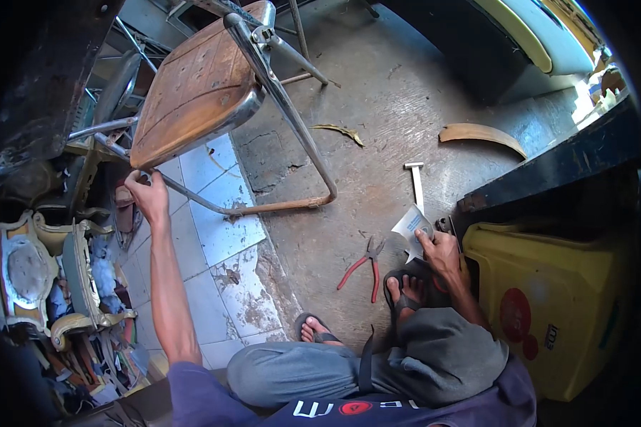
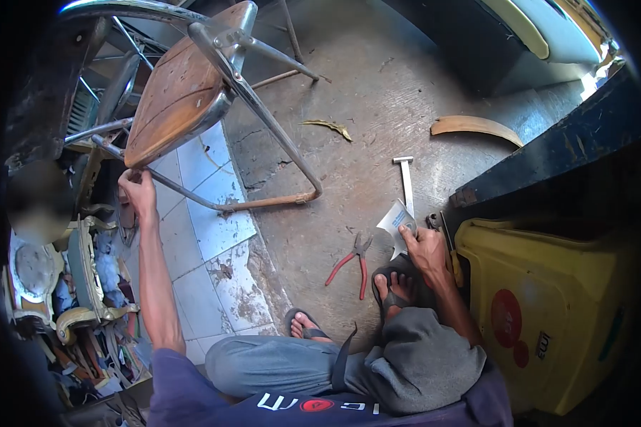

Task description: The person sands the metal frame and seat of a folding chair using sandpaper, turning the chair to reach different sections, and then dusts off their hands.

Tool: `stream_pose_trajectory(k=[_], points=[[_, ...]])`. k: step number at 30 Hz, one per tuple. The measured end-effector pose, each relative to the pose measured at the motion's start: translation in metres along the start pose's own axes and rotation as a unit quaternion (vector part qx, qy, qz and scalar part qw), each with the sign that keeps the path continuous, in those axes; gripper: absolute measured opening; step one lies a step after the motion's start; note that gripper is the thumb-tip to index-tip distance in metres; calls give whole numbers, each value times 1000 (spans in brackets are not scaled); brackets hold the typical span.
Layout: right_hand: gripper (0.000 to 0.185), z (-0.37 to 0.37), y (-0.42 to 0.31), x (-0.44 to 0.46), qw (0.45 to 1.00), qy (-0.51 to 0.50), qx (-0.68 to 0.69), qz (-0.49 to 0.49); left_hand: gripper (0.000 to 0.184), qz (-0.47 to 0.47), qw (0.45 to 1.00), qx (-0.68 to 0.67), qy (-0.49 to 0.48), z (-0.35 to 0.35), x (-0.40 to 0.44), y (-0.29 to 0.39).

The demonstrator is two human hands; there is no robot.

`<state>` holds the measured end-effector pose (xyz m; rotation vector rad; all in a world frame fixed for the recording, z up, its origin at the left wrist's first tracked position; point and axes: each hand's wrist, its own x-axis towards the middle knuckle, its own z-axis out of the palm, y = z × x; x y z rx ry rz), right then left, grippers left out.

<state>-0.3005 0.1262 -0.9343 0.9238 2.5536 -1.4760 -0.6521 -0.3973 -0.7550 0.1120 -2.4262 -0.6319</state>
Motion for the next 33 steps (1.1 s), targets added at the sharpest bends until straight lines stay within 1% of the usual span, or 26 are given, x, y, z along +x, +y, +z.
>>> stream_pose_trajectory(k=[2, 3, 4, 6, 7, 8, 10, 12, 13, 15, 16, 17, 19, 20, 22, 24, 25, 26, 28, 30, 32, 33], points=[[56, 7, -9, 7, 995, -60, -62, -43, 46, 59, 997, -40, 8, -19, -57, 88], [56, 17, -3, 14, 994, -62, -62, -66, 43, 121, 992, -35, 7, -25, -72, 127], [56, 18, -9, 18, 993, -71, -67, -68, 40, 181, 983, -28, 8, -29, -81, 159], [52, 20, -28, 24, 989, -107, -77, -61, 43, 341, 940, 16, -9, -27, -83, 207], [53, 21, -34, 26, 989, -96, -77, -86, 51, 357, 934, 7, -15, -15, -86, 223], [53, 22, -38, 27, 988, -101, -76, -90, 61, 375, 927, -3, -21, -1, -89, 238], [53, 21, -44, 26, 990, -93, -53, -89, 86, 372, 928, -5, 3, 36, -94, 261], [53, 25, -45, 21, 991, -72, -52, -100, 102, 318, 948, 34, 3, 67, -93, 280], [53, 26, -47, 17, 991, -70, -55, -99, 82, 333, 940, 12, 74, 86, -89, 283], [53, 28, -48, 6, 990, -68, -60, -104, 40, 327, 932, 89, 129, 66, -97, 307], [53, 30, -48, -1, 991, -61, -59, -104, 49, 317, 944, 60, 65, 74, -92, 300], [53, 31, -47, -6, 991, -55, -57, -104, 49, 314, 945, 63, 67, 68, -83, 304], [53, 30, -42, -11, 992, -61, -42, -101, 61, 261, 958, 118, -19, 57, -68, 305], [52, 30, -40, -11, 993, -65, -26, -100, 61, 258, 958, 124, -16, 50, -64, 300], [52, 30, -39, -7, 991, -58, -29, -116, 64, 250, 964, 73, -50, 35, -57, 279], [51, 28, -38, -9, 988, -28, -41, -146, 48, 288, 954, 49, -66, 16, -49, 246], [51, 25, -44, -10, 989, -43, -41, -135, 41, 306, 948, 37, -75, 7, -45, 230], [51, 24, -48, -7, 989, -40, -37, -140, 39, 337, 939, 47, -44, -13, -45, 218], [51, 25, -52, -11, 988, -55, -36, -142, 37, 343, 936, 34, -64, -48, -44, 180], [52, 26, -60, -10, 987, -73, -40, -140, 39, 353, 931, 79, -51, -84, -47, 136], [53, 28, -64, -13, 986, -107, -26, -122, 46, 308, 934, 170, -64, -120, -50, 74], [54, 32, -61, -11, 985, -131, -25, -112, 49, 271, 943, 190, -43, -130, -53, 41]])
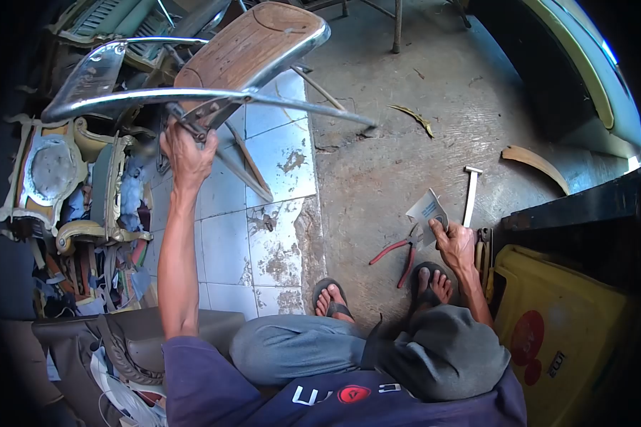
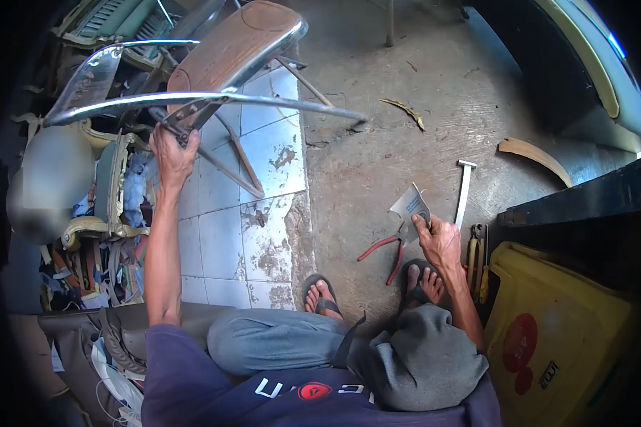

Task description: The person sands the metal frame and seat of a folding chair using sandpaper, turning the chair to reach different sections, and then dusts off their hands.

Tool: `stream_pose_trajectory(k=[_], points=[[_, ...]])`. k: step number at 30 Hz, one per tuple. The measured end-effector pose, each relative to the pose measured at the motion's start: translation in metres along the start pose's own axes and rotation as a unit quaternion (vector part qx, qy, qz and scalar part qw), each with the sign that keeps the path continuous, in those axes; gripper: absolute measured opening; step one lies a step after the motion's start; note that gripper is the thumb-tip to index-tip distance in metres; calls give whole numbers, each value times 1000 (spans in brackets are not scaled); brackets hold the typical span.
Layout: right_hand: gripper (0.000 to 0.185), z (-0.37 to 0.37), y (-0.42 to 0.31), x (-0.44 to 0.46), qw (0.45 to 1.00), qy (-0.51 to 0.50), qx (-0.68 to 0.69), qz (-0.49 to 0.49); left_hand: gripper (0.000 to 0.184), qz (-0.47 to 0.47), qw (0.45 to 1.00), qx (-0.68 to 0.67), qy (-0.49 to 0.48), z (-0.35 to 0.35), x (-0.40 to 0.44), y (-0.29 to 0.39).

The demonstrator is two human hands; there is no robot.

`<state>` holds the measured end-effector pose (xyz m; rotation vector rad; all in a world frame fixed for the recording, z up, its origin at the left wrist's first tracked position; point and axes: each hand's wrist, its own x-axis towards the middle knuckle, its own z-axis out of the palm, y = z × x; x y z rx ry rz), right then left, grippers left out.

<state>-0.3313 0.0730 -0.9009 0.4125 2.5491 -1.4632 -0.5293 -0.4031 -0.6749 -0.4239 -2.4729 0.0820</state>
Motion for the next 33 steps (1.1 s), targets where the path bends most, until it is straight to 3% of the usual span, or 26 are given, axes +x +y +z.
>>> stream_pose_trajectory(k=[2, 4, 7, 9, 11, 13, 14, 16, 17, 19, 21, 23, 25, 27, 28, 30, 31, 33], points=[[55, 8, 0, 0, 1000, -16, -8, -7, 52, -45, 999, 30, 7, -7, -31, -48], [55, 13, -1, 2, 998, -30, -41, -27, 55, -138, 985, 65, -85, -17, -49, -76], [54, 18, -6, -1, 996, -49, -63, -35, 54, -150, 985, 18, -81, -9, -65, -86], [52, 18, -6, -3, 997, -56, -51, -30, 54, -186, 981, -6, -56, 0, -71, -47], [50, 16, -8, -8, 996, -58, -64, -30, 53, -313, 943, -82, -80, 19, -88, -8], [48, 15, 0, -11, 996, -60, -68, -25, 55, -305, 919, -149, -198, 33, -100, 51], [47, 15, 4, -13, 994, -59, -95, -15, 54, -267, 890, -177, -325, 40, -104, 72], [45, 14, 3, -12, 991, -65, -116, -7, 57, -52, 771, -233, -590, 48, -101, 99], [45, 14, 4, -14, 991, -72, -111, -5, 58, 79, 702, -255, -660, 55, -98, 108], [45, 16, 4, -15, 991, -68, -108, -29, 59, 147, 645, -195, -724, 60, -89, 143], [45, 19, 9, -12, 989, -83, -120, -32, 60, 96, 683, -175, -703, 70, -83, 179], [47, 21, 5, -10, 985, -96, -135, -44, 67, 112, 769, -199, -597, 59, -72, 209], [49, 20, -7, -12, 978, -128, -154, -54, 75, 126, 803, -355, -462, 65, -82, 230], [49, 19, -13, -15, 981, -133, -122, -70, 83, 121, 795, -470, -363, 75, -99, 254], [48, 18, -15, -16, 979, -143, -100, -107, 83, 122, 798, -466, -361, 71, -101, 258], [43, 13, -26, -20, 976, -154, -58, -140, 69, 103, 743, -497, -437, 59, -103, 265], [43, 16, -26, -17, 975, -156, -56, -147, 69, 100, 748, -492, -435, 60, -103, 263], [40, 18, -14, -19, 984, -149, -20, -95, 48, 105, 659, -499, -554, 61, -105, 260]])
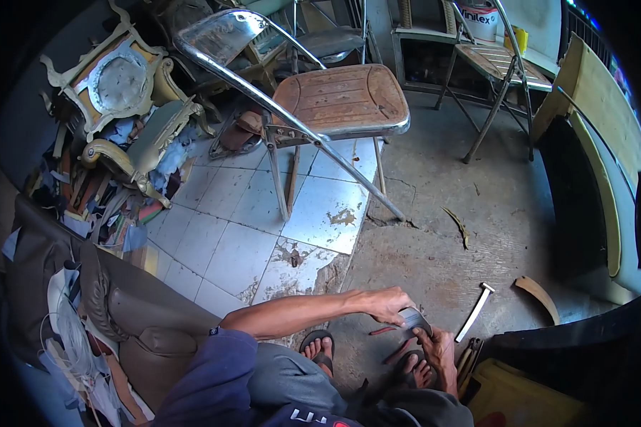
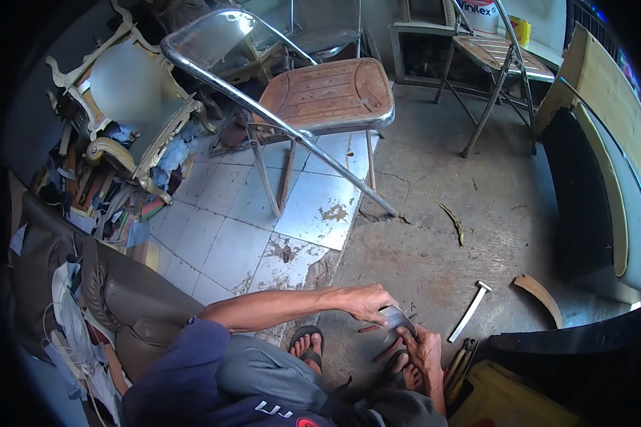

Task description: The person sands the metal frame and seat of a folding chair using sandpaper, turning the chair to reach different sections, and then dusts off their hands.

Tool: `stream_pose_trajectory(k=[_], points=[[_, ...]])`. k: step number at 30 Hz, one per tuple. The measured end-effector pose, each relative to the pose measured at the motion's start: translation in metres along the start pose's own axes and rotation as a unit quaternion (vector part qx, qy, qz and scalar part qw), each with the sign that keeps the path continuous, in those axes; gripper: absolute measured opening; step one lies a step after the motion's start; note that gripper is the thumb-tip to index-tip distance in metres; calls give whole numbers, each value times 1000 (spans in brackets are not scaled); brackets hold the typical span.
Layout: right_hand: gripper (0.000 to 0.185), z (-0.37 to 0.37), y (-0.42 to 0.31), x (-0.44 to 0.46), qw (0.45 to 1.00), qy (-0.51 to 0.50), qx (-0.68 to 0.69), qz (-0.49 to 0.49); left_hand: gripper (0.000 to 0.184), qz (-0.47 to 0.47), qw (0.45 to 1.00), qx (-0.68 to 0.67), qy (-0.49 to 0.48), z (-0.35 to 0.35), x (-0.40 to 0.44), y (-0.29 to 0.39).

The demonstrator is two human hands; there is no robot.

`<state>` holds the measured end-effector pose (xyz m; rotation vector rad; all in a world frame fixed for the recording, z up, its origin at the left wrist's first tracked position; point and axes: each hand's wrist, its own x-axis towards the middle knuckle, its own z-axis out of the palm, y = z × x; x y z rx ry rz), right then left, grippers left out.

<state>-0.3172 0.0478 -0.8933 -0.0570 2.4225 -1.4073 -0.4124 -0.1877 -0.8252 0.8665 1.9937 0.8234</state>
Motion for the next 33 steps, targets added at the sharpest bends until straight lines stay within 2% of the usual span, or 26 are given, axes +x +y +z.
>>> stream_pose_trajectory(k=[1, 2, 4, 7, 8, 9, 10, 12, 13, 15, 16, 17, 18, 20, 22, 24, 26, 28, 30, 32, 33], points=[[35, -3, -1, 0, 1000, -13, -17, -1, 29, -4, 999, -9, 40, 3, -5, -2], [35, -4, -5, -1, 1000, -14, -18, -10, 29, -7, 999, -5, 48, -4, -10, -8], [35, -10, -14, -5, 999, 11, -21, -41, 24, 90, 971, 114, 190, -30, -27, -15], [33, -7, 21, 1, 997, -8, -80, -18, 23, -85, 933, -37, 347, -121, -101, 63], [31, -7, 28, 3, 992, -9, -125, -10, 25, -75, 901, 32, 425, -146, -119, 41], [31, -9, 28, 2, 990, -18, -141, -5, 30, -37, 839, 81, 537, -169, -141, 55], [31, -7, 33, 5, 990, -16, -140, -11, 34, -63, 779, 79, 619, -189, -165, 75], [30, -3, 44, 8, 983, -6, -180, -23, 37, -49, 684, 41, 727, -228, -209, 90], [32, -5, 31, 8, 982, -21, -187, 0, 39, -3, 616, 57, 786, -253, -228, 79], [32, 0, 35, 12, 982, -34, -184, -5, 39, -20, 502, 118, 856, -293, -261, 78], [33, 0, 37, 14, 982, -49, -184, -11, 40, -80, 466, 138, 870, -311, -280, 77], [33, 1, 35, 17, 982, -46, -183, -13, 39, -66, 429, 141, 890, -330, -296, 67], [33, 2, 33, 18, 980, -60, -191, -15, 43, -65, 435, 106, 892, -351, -318, 54], [34, 3, 28, 19, 978, -72, -196, -15, 51, 11, 433, 55, 900, -363, -323, 70], [36, 2, 20, 18, 974, -88, -207, -13, 55, -29, 452, 106, 885, -385, -341, 72], [37, 5, 20, 19, 976, -88, -201, -16, 73, 3, 435, 112, 894, -409, -348, 69], [38, 3, 19, 19, 976, -93, -198, -19, 80, -52, 373, 51, 925, -417, -339, 71], [39, 5, 16, 17, 977, -90, -192, -16, 83, -34, 458, 1, 888, -403, -323, 66], [39, 3, 13, 19, 976, -104, -190, 5, 83, -77, 391, 26, 917, -387, -288, 50], [40, 0, 16, 17, 975, -117, -187, 29, 79, -39, 414, 98, 904, -375, -269, 15], [40, -1, 19, 18, 973, -116, -196, 23, 74, -135, 390, 175, 894, -364, -257, 5]])
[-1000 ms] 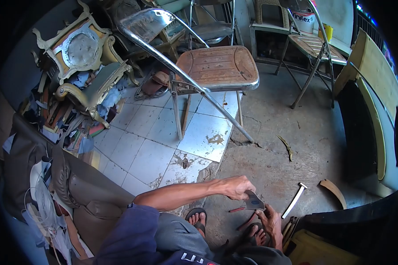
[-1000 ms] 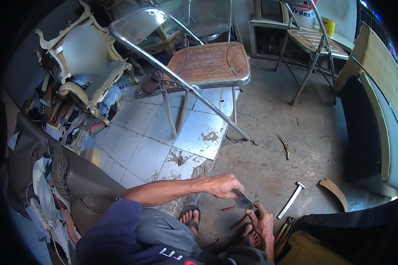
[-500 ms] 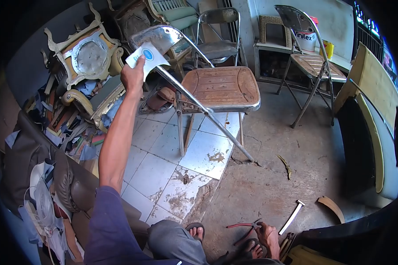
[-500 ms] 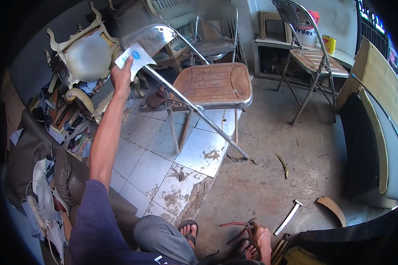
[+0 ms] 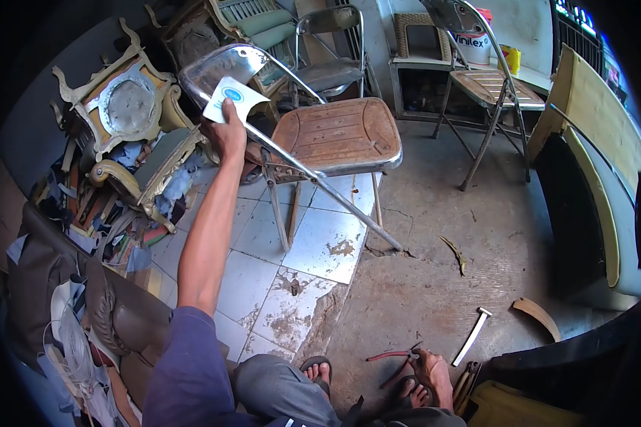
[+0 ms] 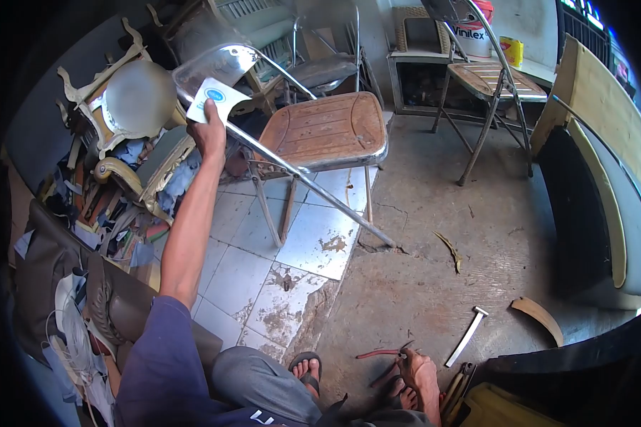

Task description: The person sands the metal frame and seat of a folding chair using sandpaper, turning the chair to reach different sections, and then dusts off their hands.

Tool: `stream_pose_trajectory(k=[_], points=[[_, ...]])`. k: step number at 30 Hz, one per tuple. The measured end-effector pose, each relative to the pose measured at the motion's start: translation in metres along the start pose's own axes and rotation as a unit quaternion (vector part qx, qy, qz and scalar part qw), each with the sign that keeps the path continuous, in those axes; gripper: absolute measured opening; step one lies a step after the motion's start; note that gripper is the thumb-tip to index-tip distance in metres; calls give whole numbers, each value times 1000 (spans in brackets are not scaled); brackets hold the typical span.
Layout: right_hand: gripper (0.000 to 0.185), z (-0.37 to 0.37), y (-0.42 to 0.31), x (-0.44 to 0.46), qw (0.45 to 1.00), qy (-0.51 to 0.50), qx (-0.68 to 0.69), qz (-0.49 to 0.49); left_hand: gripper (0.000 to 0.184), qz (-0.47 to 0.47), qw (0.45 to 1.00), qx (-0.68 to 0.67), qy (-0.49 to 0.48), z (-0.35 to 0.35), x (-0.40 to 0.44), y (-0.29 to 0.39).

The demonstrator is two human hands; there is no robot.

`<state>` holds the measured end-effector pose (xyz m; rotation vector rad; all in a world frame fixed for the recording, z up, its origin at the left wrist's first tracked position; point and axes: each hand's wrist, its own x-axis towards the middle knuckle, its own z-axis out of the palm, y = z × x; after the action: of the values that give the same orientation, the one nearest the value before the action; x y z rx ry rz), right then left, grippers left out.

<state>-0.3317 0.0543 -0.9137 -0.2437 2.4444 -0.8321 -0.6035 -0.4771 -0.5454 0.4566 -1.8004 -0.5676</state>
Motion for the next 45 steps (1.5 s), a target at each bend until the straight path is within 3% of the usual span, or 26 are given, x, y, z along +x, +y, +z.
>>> stream_pose_trajectory(k=[5, 9, 11, 14, 16, 18, 19, 21, 25, 26, 28, 29, 30, 31, 32, 33, 34, 35, 36, 37, 38, 39, 40, 41, 43, 45], points=[[40, -7, 8, -7, 1000, -1, -3, 12, 55, 267, 951, 73, 135, -18, -125, 42], [40, -8, 18, -14, 999, -12, -27, 33, 74, 395, 904, 39, -158, 31, -159, 54], [40, -2, 15, -21, 999, -17, -31, 36, 100, 207, 853, 220, -426, 51, -176, 81], [42, 0, 15, -20, 1000, -1, -2, -12, 112, 224, 821, 228, -473, 30, -216, 117], [44, -2, 4, -24, 990, 0, 140, 31, 96, 312, 803, 134, -489, 16, -265, 122], [61, 5, 2, -16, 894, -34, 441, 69, 84, 319, 764, -54, -558, -15, -325, 148], [61, 5, -4, -9, 896, -34, 436, 71, 78, 365, 739, -158, -543, -27, -360, 158], [77, -6, -30, 8, 622, -25, 782, -2, 72, 517, 656, -222, -503, -54, -423, 175], [87, -56, -60, 27, 462, -55, 844, -266, 56, 526, 531, -417, -517, -53, -490, 122], [87, -79, -61, 19, 546, -31, 781, -301, 60, 549, 556, -342, -522, -38, -483, 104], [87, -106, -69, -4, 463, 41, 823, -327, 67, 595, 653, -142, -448, -11, -463, 69], [86, -115, -71, -21, 385, 102, 856, -329, 71, 263, 696, -136, -654, -5, -454, 54], [86, -127, -79, -29, 596, 254, 684, -336, 76, -108, 630, -104, -762, -2, -449, 44], [84, -133, -90, -30, 699, 379, 492, -355, 76, -98, 631, -104, -762, -1, -439, 55], [82, -135, -101, -26, 758, 425, 318, -380, 78, -342, 562, -220, -720, -11, -433, 76], [81, -133, -109, -26, 795, 447, 132, -388, 79, -568, 444, -317, -617, -23, -436, 92], [77, -114, -111, -2, 819, 439, -11, -369, 78, -565, 311, -441, -624, -27, -469, 110], [76, -98, -98, 22, 865, 354, 12, -355, 78, -472, 415, -439, -643, -50, -470, 147], [71, -90, -95, 35, 865, 409, 67, -282, 78, -376, 510, -424, -647, -76, -467, 177], [66, -91, -81, 43, 859, 455, 108, -208, 78, -408, 409, -487, -656, -56, -471, 176], [64, -86, -52, 56, 824, 379, 391, -154, 78, -401, 395, -441, -699, -76, -423, 200], [66, -67, -31, 67, 701, 271, 655, -83, 78, -227, 477, -531, -662, -93, -398, 221], [66, -47, -29, 58, 693, 271, 663, -82, 73, 54, 567, -544, -617, -93, -382, 223], [75, -34, -29, 44, 584, 143, 794, -92, 69, 325, 608, -513, -511, -92, -375, 226], [84, -43, -64, 35, 438, -144, 817, -346, 61, 541, 559, -445, -444, -84, -403, 219], [84, -58, -55, 61, 437, -44, 834, -334, 60, 570, 577, -316, -493, -21, -468, 160]])
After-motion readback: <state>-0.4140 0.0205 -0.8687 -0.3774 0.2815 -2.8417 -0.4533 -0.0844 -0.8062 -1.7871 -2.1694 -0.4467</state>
